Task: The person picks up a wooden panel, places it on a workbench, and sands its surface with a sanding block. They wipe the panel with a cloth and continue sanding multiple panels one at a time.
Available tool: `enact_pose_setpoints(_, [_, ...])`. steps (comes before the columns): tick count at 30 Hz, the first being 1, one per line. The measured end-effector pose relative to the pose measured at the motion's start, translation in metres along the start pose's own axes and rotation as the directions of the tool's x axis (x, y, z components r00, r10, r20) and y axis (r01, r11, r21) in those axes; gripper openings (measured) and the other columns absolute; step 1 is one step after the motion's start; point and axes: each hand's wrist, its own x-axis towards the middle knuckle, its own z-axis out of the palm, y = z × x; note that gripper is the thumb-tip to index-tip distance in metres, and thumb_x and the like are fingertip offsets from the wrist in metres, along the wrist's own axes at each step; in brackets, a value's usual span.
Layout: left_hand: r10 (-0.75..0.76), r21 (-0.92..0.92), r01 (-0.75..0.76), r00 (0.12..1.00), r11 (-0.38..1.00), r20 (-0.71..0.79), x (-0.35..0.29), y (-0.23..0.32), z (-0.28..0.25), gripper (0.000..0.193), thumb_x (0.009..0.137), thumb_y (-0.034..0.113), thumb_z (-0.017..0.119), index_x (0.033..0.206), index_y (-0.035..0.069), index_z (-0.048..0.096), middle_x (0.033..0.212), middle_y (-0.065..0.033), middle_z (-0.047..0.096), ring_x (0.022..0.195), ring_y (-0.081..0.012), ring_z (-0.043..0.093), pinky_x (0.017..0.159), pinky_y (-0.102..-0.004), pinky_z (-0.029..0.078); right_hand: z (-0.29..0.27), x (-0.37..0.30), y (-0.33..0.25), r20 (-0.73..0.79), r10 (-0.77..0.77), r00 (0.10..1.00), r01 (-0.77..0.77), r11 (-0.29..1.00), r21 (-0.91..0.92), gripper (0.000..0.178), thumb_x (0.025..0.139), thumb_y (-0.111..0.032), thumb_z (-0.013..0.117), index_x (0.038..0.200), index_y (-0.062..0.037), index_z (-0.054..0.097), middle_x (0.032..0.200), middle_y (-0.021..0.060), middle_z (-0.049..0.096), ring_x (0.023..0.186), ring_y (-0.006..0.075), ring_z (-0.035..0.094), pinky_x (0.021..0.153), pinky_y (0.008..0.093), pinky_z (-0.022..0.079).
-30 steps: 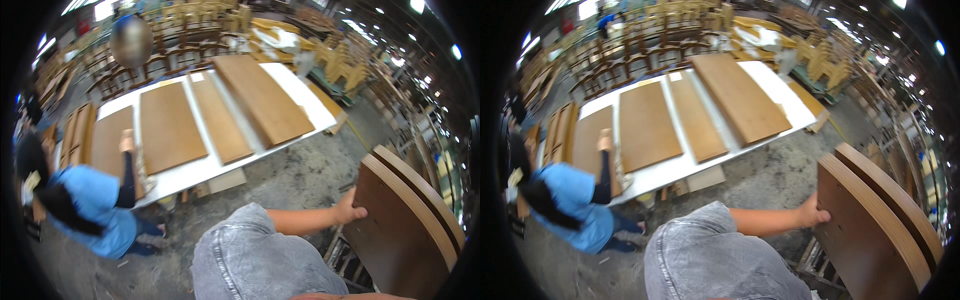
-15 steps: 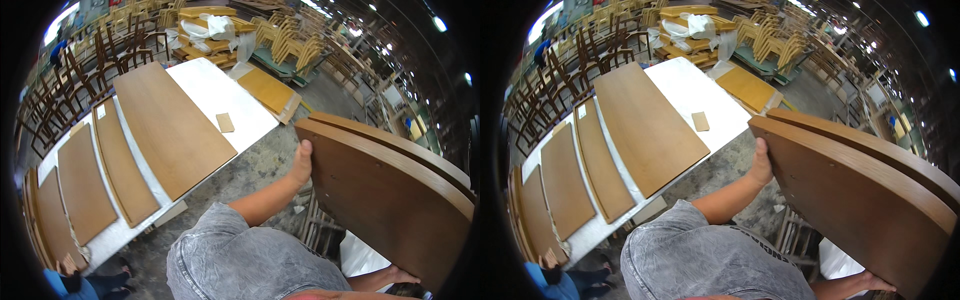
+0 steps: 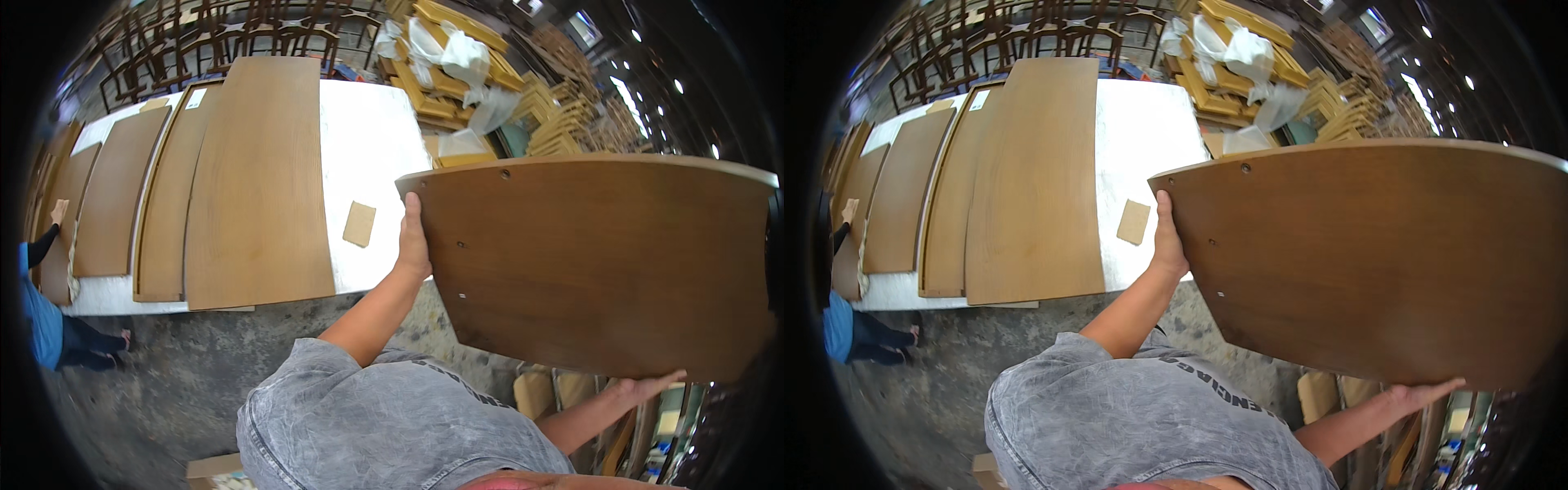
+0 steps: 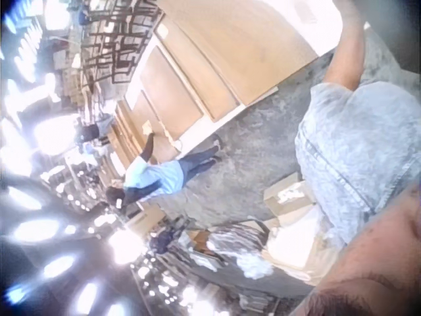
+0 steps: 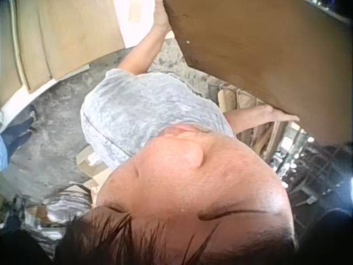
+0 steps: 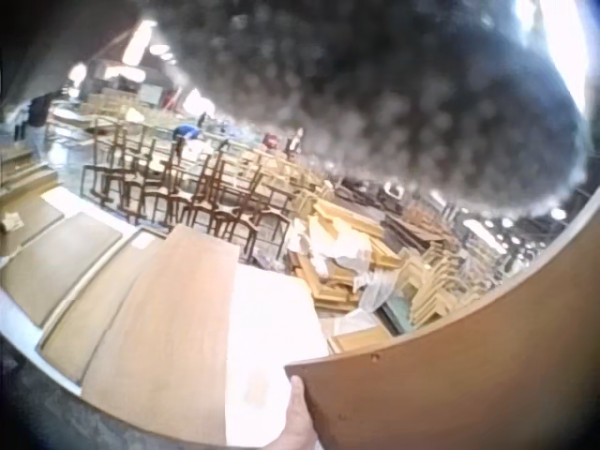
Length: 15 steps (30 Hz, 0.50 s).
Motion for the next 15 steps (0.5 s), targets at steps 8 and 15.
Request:
enact_pose_setpoints(8, [0.086, 0.041, -0.075, 0.839, 0.996, -0.537, 0.106, -0.060, -0.075, 0.081, 0.101, 0.066, 0.053, 0.137, -0.006, 0.056, 0.135, -0.0165, 0.061, 0.119, -0.0231, 0.062, 0.099, -0.0365, 0.052, 0.134, 0.108, 0.244, 0.507, 0.358, 0.784, -0.382, 0.922, -0.061, 0.083, 0.100, -0.059, 0.060, 0.156, -0.0021, 0.037, 0.157, 0.0179, 0.044, 0.138, 0.0330, 0.049, 0.116, 0.0463, 0.044])
enact_pose_setpoints(15, [0.240, 0.147, -0.231, 0.451, 0.962, -0.860, 0.104, -0.105, -0.154, 0.077, 0.100, 0.061, 0.058, 0.137, -0.006, 0.055, 0.130, -0.0161, 0.063, 0.115, -0.0253, 0.064, 0.096, -0.0391, 0.054, 0.270, 0.079, 0.428, 0.612, 0.619, 0.492, -0.546, 0.767, -0.338, 0.072, 0.100, -0.048, 0.066, 0.144, 0.0071, 0.050, 0.140, 0.0187, 0.060, 0.125, 0.0309, 0.060, 0.106, 0.0404, 0.050])
